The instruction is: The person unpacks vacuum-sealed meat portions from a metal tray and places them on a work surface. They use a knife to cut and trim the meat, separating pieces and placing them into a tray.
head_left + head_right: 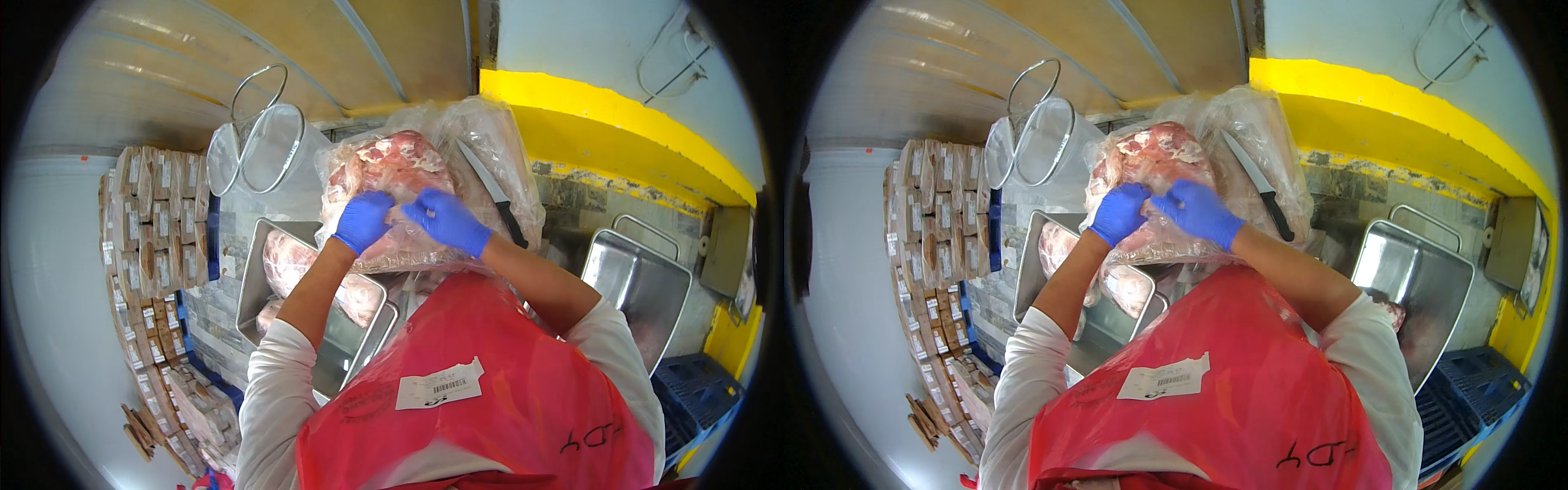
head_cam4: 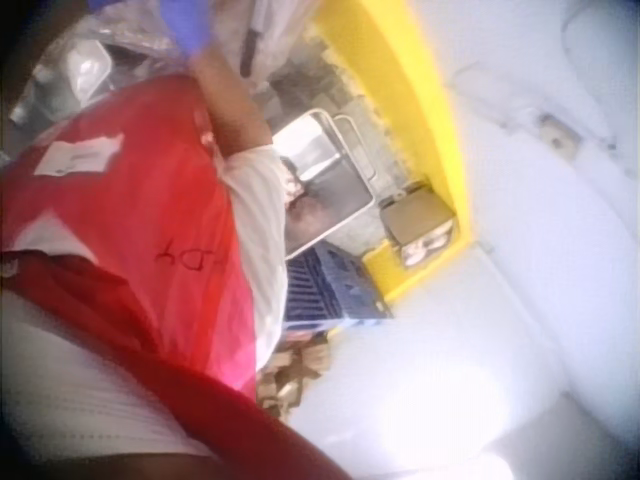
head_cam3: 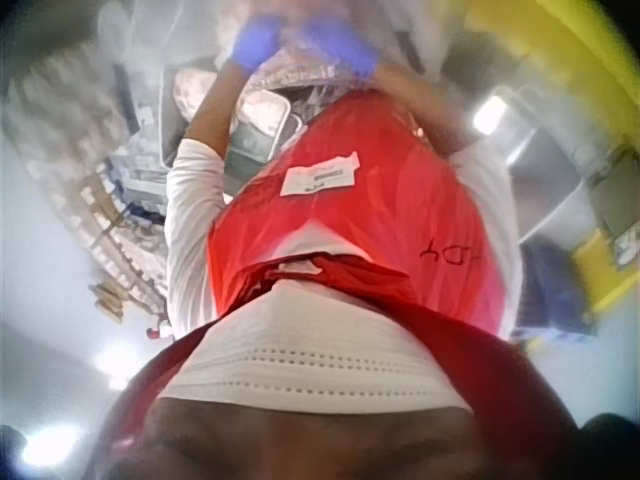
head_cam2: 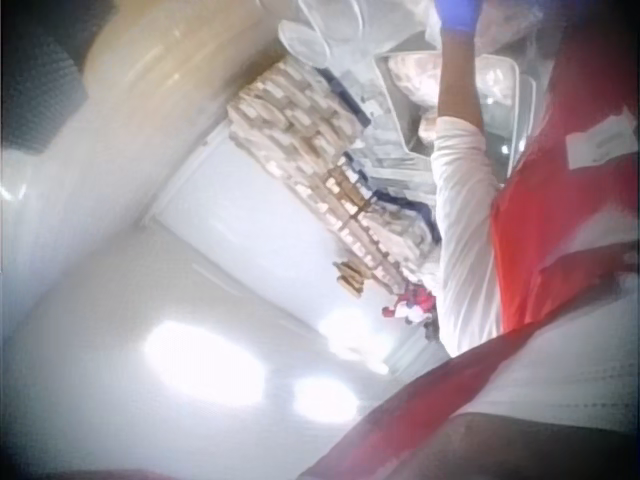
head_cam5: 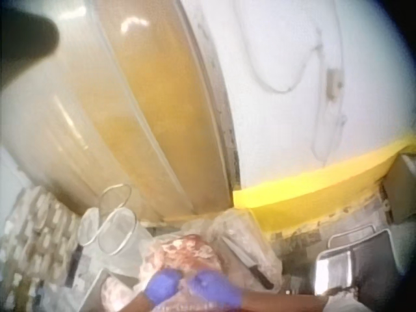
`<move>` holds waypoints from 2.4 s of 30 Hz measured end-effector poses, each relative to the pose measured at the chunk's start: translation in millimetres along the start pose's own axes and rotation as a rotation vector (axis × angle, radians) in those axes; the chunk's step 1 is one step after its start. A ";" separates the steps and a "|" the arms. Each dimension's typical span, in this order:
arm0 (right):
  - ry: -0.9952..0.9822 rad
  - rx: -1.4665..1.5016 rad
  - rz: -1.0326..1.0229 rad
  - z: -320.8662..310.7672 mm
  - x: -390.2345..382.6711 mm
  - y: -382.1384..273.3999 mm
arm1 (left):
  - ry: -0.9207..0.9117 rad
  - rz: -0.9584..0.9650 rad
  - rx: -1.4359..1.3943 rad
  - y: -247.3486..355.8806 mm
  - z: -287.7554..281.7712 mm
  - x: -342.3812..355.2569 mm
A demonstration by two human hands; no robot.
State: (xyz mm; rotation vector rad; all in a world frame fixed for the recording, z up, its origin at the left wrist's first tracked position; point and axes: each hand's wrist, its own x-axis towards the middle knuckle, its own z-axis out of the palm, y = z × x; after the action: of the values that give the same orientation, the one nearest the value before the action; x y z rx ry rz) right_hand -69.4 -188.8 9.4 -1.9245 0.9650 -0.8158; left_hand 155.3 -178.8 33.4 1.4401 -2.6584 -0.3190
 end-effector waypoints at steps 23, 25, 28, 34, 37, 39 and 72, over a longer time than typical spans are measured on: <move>-0.021 -0.354 0.096 32.6 115.5 44.0 | 0.225 -0.467 -0.037 -94.5 -35.1 -155.4; -0.013 -0.274 0.062 27.6 115.4 59.8 | 0.229 -0.804 -0.575 -111.3 -20.5 -169.1; -0.009 -0.339 0.066 24.9 112.2 76.1 | 0.533 -0.924 -0.872 -73.2 -10.4 -155.0; 0.002 -0.353 0.062 28.5 108.0 60.6 | 0.455 -0.877 -0.196 34.7 35.2 -100.6; 0.015 -0.310 0.026 29.3 109.6 66.2 | 0.573 -0.966 -0.373 2.6 39.7 -115.5; 0.005 -0.327 0.011 29.1 113.3 74.8 | 0.598 -0.973 -0.394 -19.4 28.2 -121.0; -0.045 -0.233 -0.016 28.5 113.6 66.4 | 0.330 -0.516 -0.145 -68.4 35.6 17.8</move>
State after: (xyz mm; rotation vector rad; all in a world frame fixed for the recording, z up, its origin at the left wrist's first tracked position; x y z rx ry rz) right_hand -11.2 -299.3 -40.8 -2.1412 1.0572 -0.6909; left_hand 194.7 -225.1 -17.2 1.9181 -1.9446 -0.2744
